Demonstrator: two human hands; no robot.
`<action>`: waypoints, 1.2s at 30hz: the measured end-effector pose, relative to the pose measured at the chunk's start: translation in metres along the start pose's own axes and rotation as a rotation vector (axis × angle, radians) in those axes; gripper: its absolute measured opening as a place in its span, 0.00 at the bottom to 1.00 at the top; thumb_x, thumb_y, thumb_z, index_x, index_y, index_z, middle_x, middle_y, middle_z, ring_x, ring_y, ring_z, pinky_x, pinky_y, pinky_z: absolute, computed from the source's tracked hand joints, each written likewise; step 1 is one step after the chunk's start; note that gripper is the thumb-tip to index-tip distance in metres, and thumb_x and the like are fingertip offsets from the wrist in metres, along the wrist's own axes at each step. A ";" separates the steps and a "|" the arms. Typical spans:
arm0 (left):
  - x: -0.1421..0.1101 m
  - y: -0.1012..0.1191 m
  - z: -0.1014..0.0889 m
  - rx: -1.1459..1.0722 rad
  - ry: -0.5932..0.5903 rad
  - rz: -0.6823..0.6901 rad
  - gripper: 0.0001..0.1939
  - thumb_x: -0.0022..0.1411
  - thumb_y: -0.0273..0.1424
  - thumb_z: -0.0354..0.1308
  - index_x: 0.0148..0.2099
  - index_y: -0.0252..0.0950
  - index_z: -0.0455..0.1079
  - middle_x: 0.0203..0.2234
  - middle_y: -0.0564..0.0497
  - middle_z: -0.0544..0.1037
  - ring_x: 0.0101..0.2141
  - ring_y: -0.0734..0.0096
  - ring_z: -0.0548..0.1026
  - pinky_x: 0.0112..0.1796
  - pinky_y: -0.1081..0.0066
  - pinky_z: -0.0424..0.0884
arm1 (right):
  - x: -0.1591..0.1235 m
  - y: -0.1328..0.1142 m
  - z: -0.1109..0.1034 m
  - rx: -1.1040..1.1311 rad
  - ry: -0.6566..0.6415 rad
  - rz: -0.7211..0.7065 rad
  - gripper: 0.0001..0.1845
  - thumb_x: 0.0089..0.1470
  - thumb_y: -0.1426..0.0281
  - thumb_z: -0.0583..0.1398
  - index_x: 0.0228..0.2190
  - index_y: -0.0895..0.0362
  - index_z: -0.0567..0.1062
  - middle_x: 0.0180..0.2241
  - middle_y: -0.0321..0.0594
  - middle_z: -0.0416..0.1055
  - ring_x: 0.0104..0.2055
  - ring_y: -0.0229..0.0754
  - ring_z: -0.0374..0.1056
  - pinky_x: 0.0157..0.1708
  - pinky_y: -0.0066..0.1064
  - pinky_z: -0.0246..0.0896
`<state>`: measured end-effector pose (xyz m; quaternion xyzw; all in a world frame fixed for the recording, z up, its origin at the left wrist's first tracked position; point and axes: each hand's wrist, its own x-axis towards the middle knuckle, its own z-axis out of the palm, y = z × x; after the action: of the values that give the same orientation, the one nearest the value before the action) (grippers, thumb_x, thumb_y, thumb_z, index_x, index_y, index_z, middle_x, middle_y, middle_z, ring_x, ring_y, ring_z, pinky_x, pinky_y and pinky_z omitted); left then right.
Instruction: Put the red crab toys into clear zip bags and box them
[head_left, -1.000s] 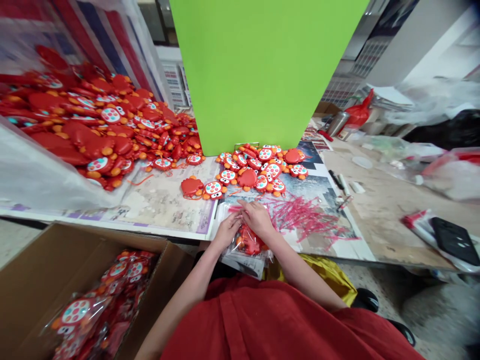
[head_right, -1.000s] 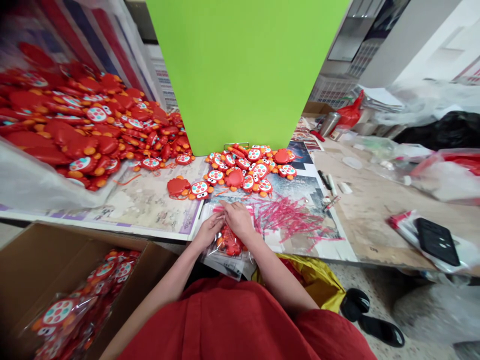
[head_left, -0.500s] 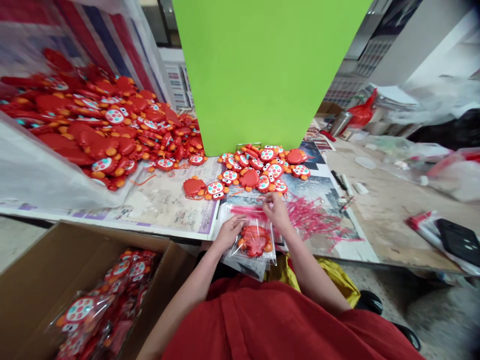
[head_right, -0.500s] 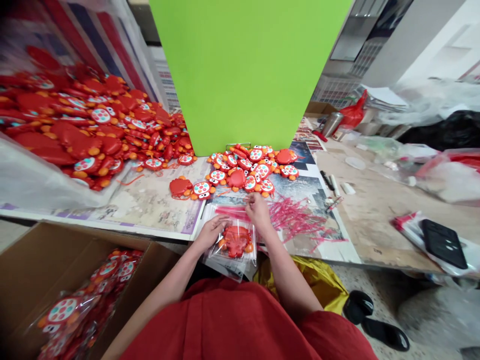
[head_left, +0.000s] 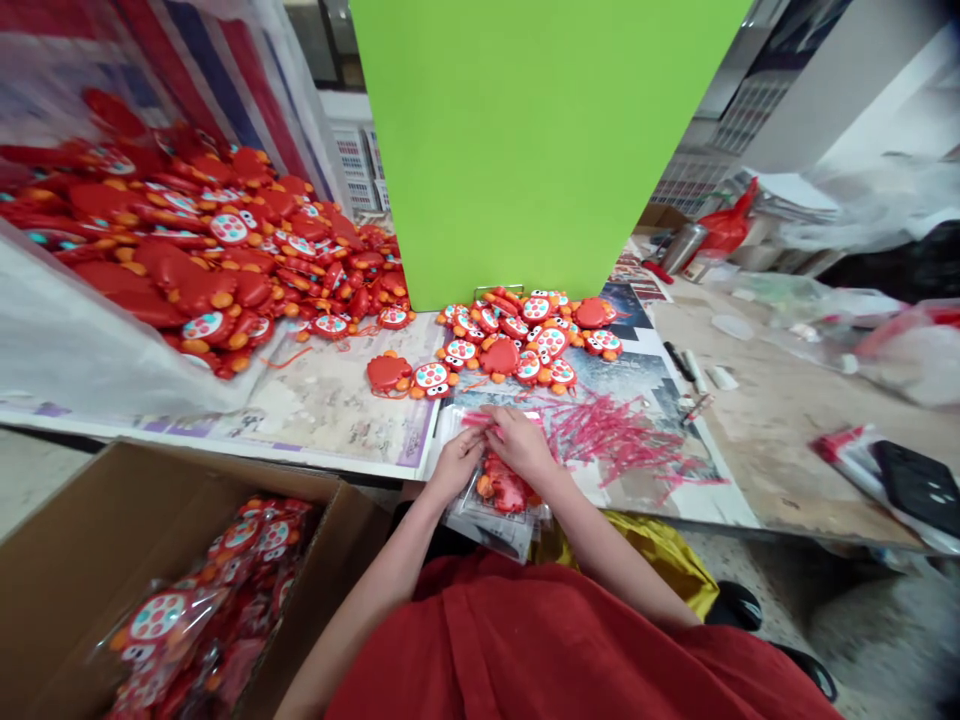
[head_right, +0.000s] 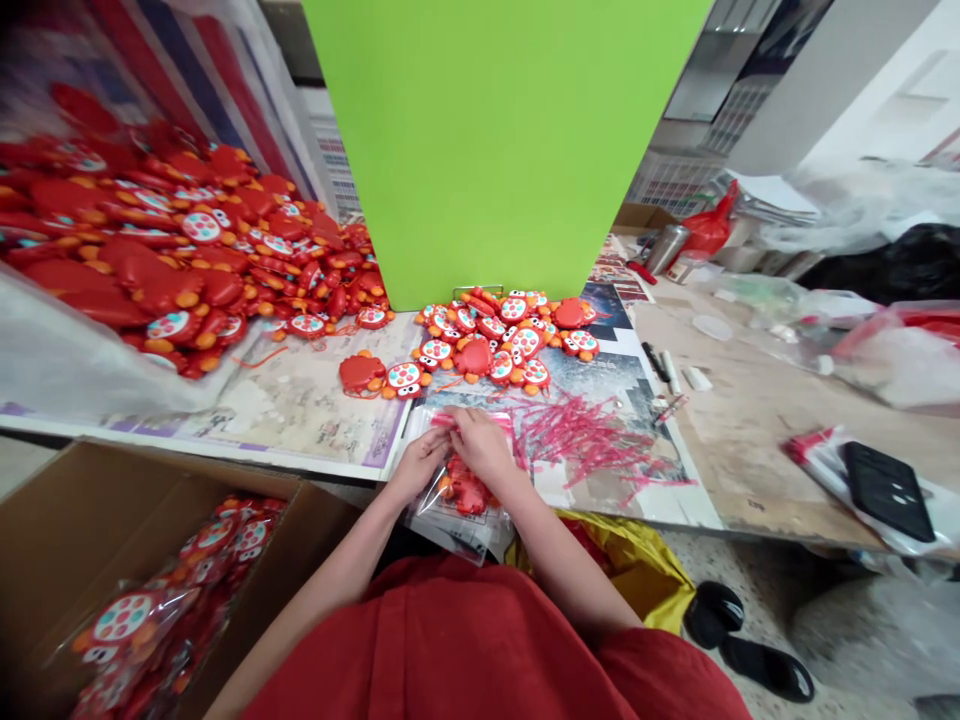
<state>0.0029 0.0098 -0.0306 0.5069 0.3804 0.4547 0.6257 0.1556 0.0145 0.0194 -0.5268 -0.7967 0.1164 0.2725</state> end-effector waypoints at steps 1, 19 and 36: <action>0.000 0.001 0.001 0.012 0.001 0.006 0.21 0.57 0.36 0.62 0.51 0.34 0.72 0.49 0.43 0.78 0.51 0.59 0.75 0.56 0.57 0.66 | 0.000 -0.001 0.000 -0.028 -0.005 0.004 0.23 0.55 0.77 0.56 0.53 0.54 0.71 0.44 0.48 0.75 0.47 0.48 0.70 0.47 0.39 0.66; -0.004 -0.002 0.001 -0.055 0.034 -0.128 0.23 0.53 0.39 0.66 0.49 0.35 0.73 0.43 0.41 0.81 0.45 0.59 0.78 0.46 0.61 0.73 | -0.008 0.086 -0.031 0.299 0.434 0.378 0.12 0.48 0.69 0.56 0.38 0.57 0.70 0.29 0.38 0.71 0.29 0.42 0.67 0.31 0.32 0.62; -0.002 0.001 0.003 -0.031 0.001 0.000 0.17 0.54 0.31 0.61 0.47 0.34 0.74 0.46 0.44 0.79 0.50 0.60 0.76 0.54 0.60 0.68 | 0.004 0.012 -0.013 0.220 0.017 0.024 0.07 0.53 0.68 0.62 0.27 0.56 0.69 0.28 0.36 0.68 0.33 0.41 0.64 0.35 0.30 0.57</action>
<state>0.0048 0.0077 -0.0291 0.4969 0.3738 0.4607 0.6333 0.1708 0.0218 0.0260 -0.5040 -0.7705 0.2017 0.3341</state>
